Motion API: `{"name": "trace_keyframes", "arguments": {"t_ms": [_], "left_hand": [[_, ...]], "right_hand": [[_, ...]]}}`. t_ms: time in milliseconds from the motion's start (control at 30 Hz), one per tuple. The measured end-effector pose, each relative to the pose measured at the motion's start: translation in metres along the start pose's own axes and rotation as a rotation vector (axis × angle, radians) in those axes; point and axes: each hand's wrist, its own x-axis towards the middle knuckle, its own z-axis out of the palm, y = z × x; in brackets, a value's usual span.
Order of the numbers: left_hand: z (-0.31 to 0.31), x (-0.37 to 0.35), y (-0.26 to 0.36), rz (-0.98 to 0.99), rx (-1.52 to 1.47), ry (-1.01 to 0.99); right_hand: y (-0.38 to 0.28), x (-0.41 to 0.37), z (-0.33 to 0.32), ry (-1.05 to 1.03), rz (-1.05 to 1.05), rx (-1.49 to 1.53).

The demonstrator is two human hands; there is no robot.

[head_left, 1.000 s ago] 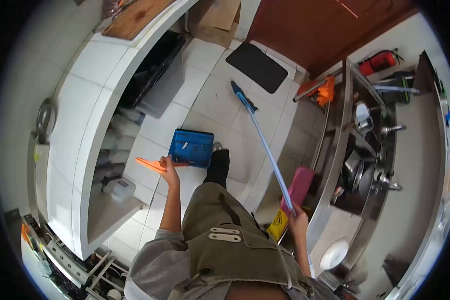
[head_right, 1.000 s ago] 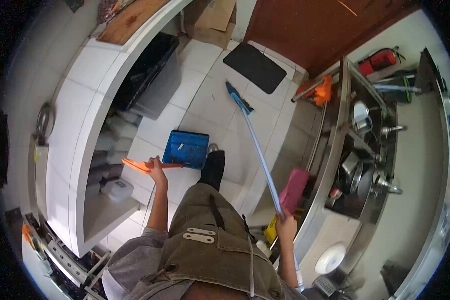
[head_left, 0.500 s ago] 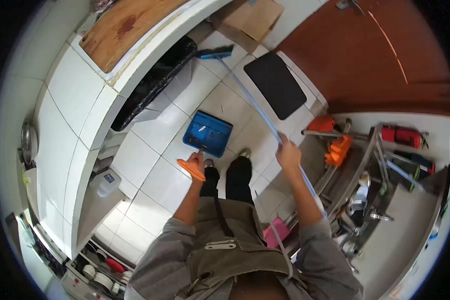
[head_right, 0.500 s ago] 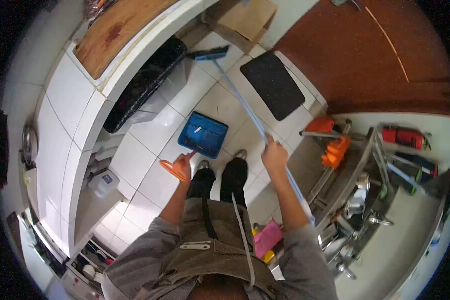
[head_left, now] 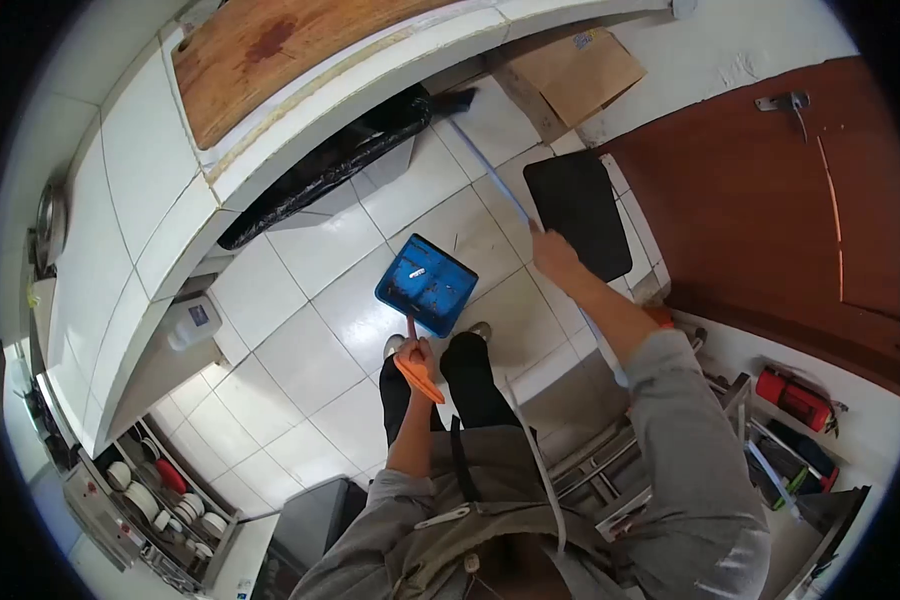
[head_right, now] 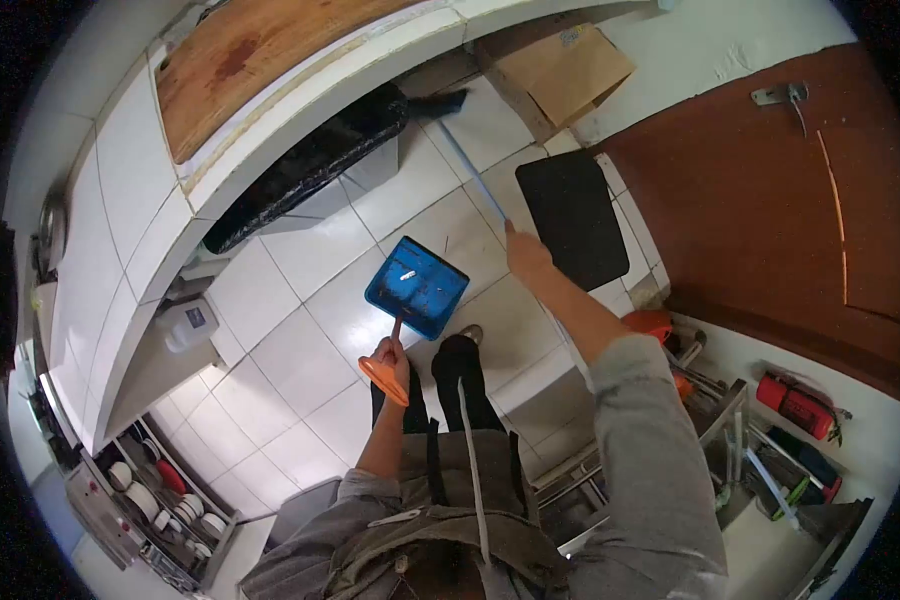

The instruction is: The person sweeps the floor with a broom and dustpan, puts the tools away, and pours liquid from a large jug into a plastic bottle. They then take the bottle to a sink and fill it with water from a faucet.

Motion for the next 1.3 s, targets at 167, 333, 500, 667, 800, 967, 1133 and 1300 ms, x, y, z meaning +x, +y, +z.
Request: {"name": "trace_keyframes", "arguments": {"t_ms": [167, 333, 500, 667, 800, 967, 1133, 1300], "left_hand": [[0.005, -0.002, 0.005, 0.084, 0.023, 0.061], [-0.009, -0.004, -0.012, 0.035, 0.049, -0.184], [-0.034, -0.005, -0.01, 0.123, 0.041, -0.133], [-0.06, -0.006, -0.041, 0.101, 0.016, -0.141], [-0.077, -0.006, -0.004, -0.096, -0.215, -0.225], [-0.09, -0.031, -0.043, 0.215, -0.06, -0.121], [-0.101, -0.039, -0.046, 0.157, 0.009, 0.018], [-0.112, -0.037, -0.035, 0.069, -0.111, 0.043]], "right_hand": [[-0.011, -0.125, 0.005, -0.149, 0.02, 0.011], [-0.036, -0.239, -0.009, -0.309, 0.006, -0.076], [-0.025, -0.285, -0.05, -0.23, 0.066, 0.069], [0.007, -0.219, -0.032, -0.028, 0.052, 0.128], [0.009, -0.154, 0.004, 0.115, -0.056, 0.127], [-0.077, -0.215, 0.023, -0.216, 0.085, 0.05], [-0.109, -0.289, 0.035, -0.378, 0.031, 0.022], [-0.095, -0.337, -0.013, -0.353, -0.008, 0.047]]}}
